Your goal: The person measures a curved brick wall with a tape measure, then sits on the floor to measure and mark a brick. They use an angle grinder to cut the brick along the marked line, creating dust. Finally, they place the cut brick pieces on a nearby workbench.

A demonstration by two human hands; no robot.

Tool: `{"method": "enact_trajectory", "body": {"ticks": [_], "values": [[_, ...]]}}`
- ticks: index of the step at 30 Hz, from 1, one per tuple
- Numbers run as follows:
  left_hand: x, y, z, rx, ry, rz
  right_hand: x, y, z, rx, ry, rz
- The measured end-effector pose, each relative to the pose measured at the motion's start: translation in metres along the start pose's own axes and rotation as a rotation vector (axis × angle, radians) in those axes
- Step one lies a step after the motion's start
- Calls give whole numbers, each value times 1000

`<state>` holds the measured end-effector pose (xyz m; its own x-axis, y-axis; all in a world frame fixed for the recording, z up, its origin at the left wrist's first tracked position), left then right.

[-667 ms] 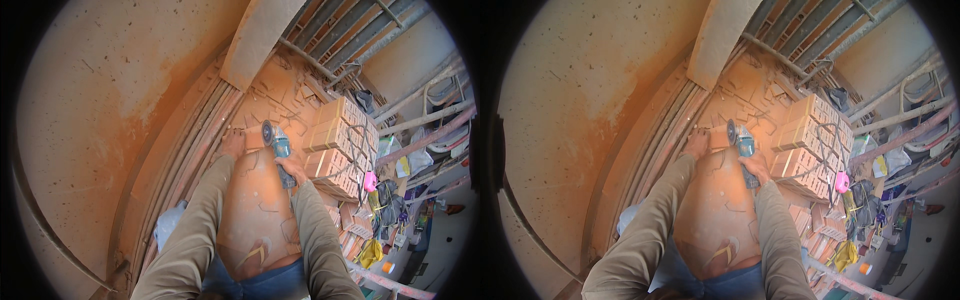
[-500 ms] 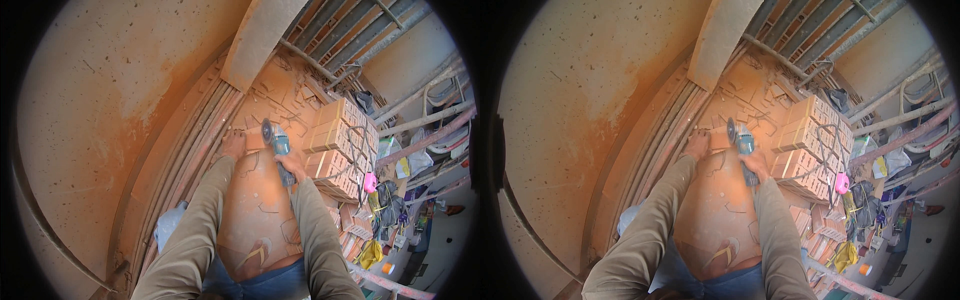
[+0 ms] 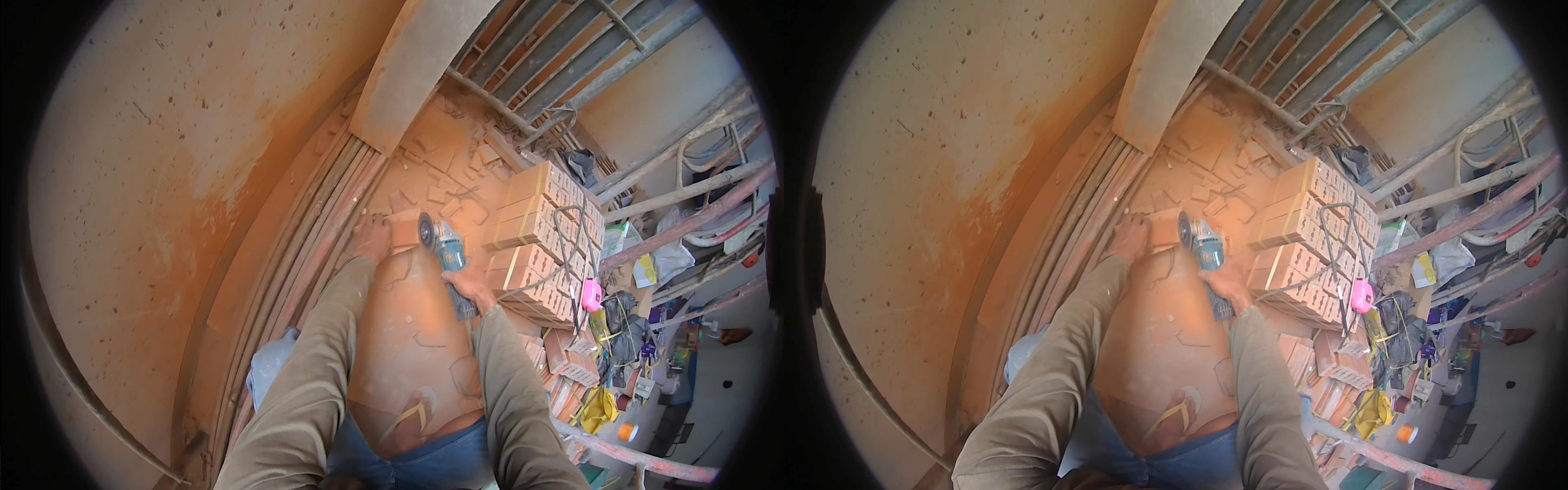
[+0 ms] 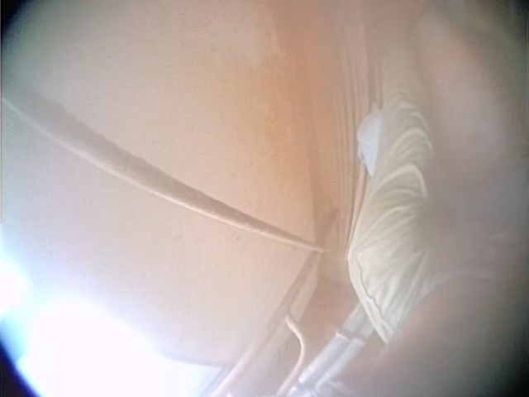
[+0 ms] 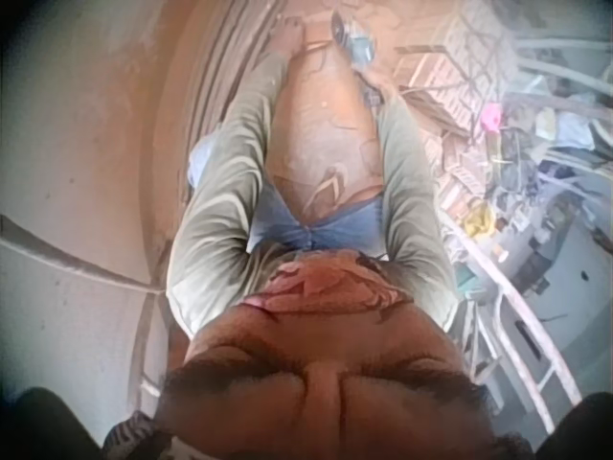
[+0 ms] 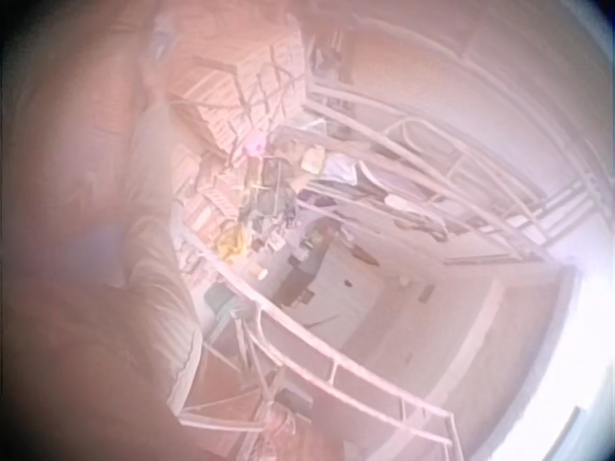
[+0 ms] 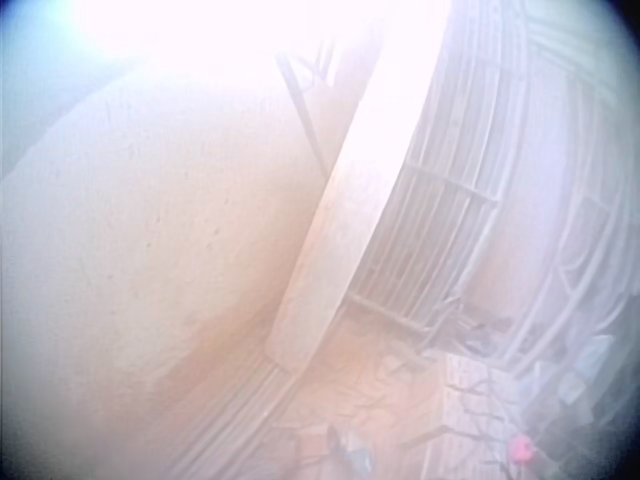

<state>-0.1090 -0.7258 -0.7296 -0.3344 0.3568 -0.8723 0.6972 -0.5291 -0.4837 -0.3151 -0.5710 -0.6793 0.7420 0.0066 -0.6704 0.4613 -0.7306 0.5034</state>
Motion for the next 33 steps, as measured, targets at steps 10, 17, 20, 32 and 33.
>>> {"method": "enact_trajectory", "body": {"ticks": [10, 17, 20, 32, 33], "values": [[-7, -4, -2, 11, -19, -15, -5, 7, -29, 31, -10, 5], [-8, 1, -5, -15, -21, -19, 0, 18, -18, 22, -5, 52], [-5, -3, -3, -6, -38, -6, -1, 13, -2, 32, 3, 56], [-8, -5, -4, -52, -6, -37, -15, 61, 1, 8, -74, -81], [-9, -8, -3, -47, 11, -34, -16, 57, 6, 11, -68, -87]]}}
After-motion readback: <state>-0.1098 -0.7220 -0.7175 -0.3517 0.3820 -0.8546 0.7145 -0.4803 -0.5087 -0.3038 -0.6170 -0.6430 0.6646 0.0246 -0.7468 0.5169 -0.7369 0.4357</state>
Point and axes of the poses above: each hand's wrist, its own z-axis towards the middle knuckle, its own x-axis out of the palm, y = z × x, the point moved 7 cm from there along z, towards the middle knuckle, and after that the axes turned 6 degrees about x, right-handed, at the moved point
